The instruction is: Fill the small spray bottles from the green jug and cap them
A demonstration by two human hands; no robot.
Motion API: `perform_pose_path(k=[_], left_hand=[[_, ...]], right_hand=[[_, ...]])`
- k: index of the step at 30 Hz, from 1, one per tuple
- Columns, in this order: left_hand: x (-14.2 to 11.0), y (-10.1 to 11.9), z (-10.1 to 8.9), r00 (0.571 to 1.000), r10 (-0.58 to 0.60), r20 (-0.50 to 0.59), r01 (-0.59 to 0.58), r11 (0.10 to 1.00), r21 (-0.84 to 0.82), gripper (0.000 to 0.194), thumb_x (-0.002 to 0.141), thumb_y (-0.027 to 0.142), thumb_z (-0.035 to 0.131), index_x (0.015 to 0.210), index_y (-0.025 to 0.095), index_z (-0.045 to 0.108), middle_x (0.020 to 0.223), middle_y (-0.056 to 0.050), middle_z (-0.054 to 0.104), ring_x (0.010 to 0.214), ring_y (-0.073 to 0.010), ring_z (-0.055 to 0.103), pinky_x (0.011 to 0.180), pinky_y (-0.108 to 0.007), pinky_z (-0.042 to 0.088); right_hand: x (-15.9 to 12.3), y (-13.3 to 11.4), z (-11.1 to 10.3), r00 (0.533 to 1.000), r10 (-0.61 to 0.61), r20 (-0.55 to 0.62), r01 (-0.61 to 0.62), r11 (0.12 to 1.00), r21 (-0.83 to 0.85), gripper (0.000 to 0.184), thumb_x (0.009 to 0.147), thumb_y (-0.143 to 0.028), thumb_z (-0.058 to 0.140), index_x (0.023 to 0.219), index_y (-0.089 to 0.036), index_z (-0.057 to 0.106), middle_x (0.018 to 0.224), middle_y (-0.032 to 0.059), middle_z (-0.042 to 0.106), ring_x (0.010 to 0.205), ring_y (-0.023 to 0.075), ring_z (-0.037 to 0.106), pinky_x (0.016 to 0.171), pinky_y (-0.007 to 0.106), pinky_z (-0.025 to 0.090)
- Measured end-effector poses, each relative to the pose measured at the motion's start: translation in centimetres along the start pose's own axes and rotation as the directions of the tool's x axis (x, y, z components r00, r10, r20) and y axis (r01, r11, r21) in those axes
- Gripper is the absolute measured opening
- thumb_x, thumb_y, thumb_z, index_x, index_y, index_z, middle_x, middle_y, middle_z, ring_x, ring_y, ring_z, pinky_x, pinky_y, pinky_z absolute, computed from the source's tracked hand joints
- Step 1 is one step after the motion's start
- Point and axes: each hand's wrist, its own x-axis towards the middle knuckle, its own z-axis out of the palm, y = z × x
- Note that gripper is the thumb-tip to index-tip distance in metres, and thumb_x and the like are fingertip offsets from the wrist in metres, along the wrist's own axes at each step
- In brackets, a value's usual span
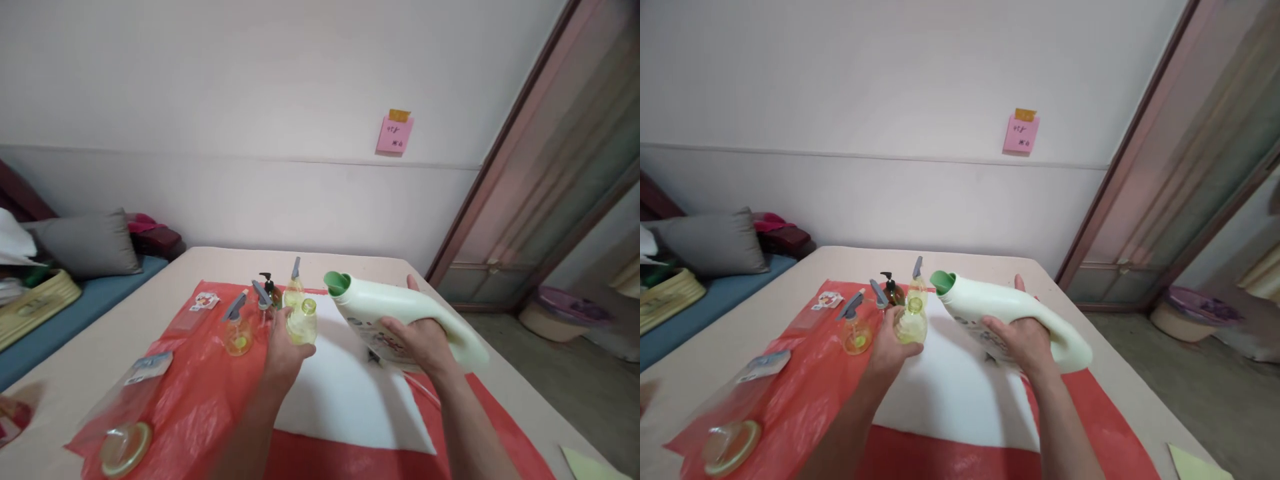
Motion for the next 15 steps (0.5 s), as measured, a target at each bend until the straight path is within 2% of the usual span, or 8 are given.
perform_pose_path(k=[4, 7, 10, 13, 15], left_hand=[[-1.1, -1.1, 0.1, 0.996, -0.081, 0.025, 0.080, 0.996, 0.038, 0.068, 0.053, 0.009, 0.076, 0.116, 0.024, 0.056, 0.110, -0.004, 0.064, 0.103, -0.0260, 0.062, 0.085, -0.035, 0.049], [-1.7, -1.3, 0.0, 0.989, -0.133, 0.065, 0.127, 0.988, 0.083, 0.066, 0.052, 0.008, 0.074, 0.114, 0.024, 0.057, 0.108, -0.003, 0.063, 0.101, -0.0259, 0.060, 0.085, -0.036, 0.047], [-1.7, -1.5, 0.0, 0.980, -0.153, 0.126, 0.141, 0.985, 0.102, 0.070, 0.050, 0.006, 0.074, 0.115, 0.025, 0.059, 0.113, -0.003, 0.063, 0.107, -0.0270, 0.058, 0.091, -0.038, 0.046], [-1.3, -2.8, 0.1, 0.968, -0.176, 0.176, 0.163, 0.983, 0.088, 0.074, 0.051, 0.006, 0.074, 0.120, 0.025, 0.057, 0.121, -0.005, 0.061, 0.112, -0.0271, 0.056, 0.094, -0.038, 0.045], [-1.1, -4.1, 0.3, 0.952, -0.208, 0.224, 0.199, 0.978, 0.062, 0.074, 0.052, 0.008, 0.075, 0.121, 0.025, 0.055, 0.119, -0.004, 0.062, 0.109, -0.0261, 0.057, 0.091, -0.036, 0.046]], right_hand=[[-0.3, 1.7, -1.8, 0.989, -0.079, 0.128, 0.093, 0.990, -0.108, 0.115, 0.069, -0.080, 0.064, 0.162, -0.023, 0.028, 0.154, 0.0156, 0.051, 0.142, 0.0417, 0.045, 0.111, 0.057, 0.042], [-0.7, 2.8, -2.4, 0.969, -0.062, 0.238, 0.099, 0.984, -0.146, 0.115, 0.072, -0.078, 0.066, 0.164, -0.022, 0.025, 0.155, 0.0173, 0.050, 0.142, 0.0428, 0.045, 0.107, 0.055, 0.047], [-1.1, 3.2, -2.7, 0.939, -0.038, 0.341, 0.117, 0.970, -0.214, 0.113, 0.076, -0.077, 0.064, 0.165, -0.024, 0.020, 0.154, 0.0166, 0.051, 0.142, 0.0431, 0.045, 0.106, 0.057, 0.047], [-1.3, 3.2, -3.1, 0.937, -0.103, 0.334, 0.203, 0.938, -0.281, 0.112, 0.078, -0.082, 0.059, 0.166, -0.025, 0.018, 0.156, 0.0160, 0.049, 0.142, 0.0426, 0.046, 0.108, 0.057, 0.046], [-1.4, 3.1, -3.3, 0.940, -0.166, 0.300, 0.263, 0.910, -0.320, 0.112, 0.080, -0.086, 0.055, 0.166, -0.025, 0.018, 0.157, 0.0158, 0.049, 0.141, 0.0415, 0.048, 0.110, 0.056, 0.045]])
